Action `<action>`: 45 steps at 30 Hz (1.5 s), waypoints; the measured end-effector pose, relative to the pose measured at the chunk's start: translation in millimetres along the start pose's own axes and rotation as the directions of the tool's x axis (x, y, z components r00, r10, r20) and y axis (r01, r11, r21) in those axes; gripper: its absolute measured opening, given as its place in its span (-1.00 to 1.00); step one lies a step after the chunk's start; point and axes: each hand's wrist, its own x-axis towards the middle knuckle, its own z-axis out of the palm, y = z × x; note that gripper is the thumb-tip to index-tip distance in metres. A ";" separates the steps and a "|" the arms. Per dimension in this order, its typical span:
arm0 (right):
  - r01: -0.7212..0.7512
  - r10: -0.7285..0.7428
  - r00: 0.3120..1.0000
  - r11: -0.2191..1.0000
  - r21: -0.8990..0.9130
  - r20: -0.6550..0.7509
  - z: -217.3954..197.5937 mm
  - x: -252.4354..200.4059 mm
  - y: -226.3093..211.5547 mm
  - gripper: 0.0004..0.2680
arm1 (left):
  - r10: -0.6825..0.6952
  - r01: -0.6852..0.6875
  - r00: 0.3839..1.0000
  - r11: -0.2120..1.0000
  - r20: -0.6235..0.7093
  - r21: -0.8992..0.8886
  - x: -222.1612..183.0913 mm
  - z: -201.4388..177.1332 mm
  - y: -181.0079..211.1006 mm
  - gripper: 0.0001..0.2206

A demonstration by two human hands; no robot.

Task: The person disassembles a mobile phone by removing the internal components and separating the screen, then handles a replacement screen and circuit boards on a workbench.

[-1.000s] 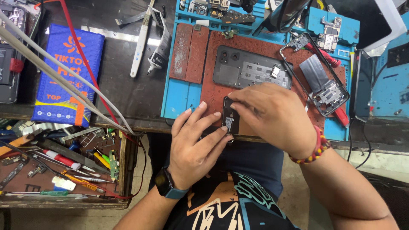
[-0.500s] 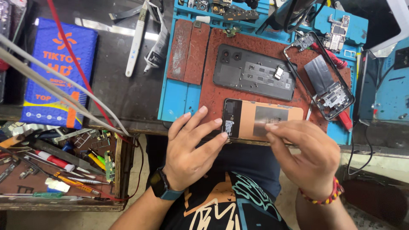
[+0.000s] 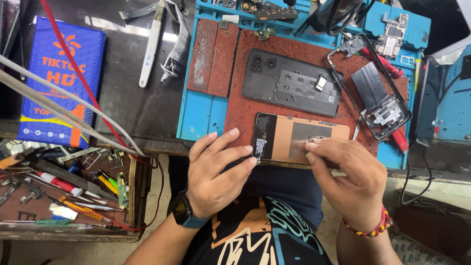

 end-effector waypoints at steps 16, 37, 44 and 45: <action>-0.070 0.069 0.998 0.992 0.107 0.011 0.5 -4.7 3.0 -0.86 | -0.156 0.154 0.987 0.986 0.030 0.061 23.1 -3.9 26.2 -0.76; -0.024 0.026 0.999 0.996 0.090 -0.020 0.5 -6.5 4.0 -0.85 | -0.073 0.040 0.987 0.975 0.146 0.217 33.8 -6.3 37.4 -0.87; -0.008 0.010 1.000 0.996 0.088 -0.020 2.9 -5.2 5.8 -0.87 | -0.077 0.051 0.991 0.974 0.112 0.221 31.7 -4.4 34.3 -0.87; -0.008 0.010 1.000 0.996 0.089 -0.021 3.0 -4.7 5.3 -0.87 | -0.084 0.057 0.990 0.973 0.109 0.225 33.0 -5.1 34.4 -0.87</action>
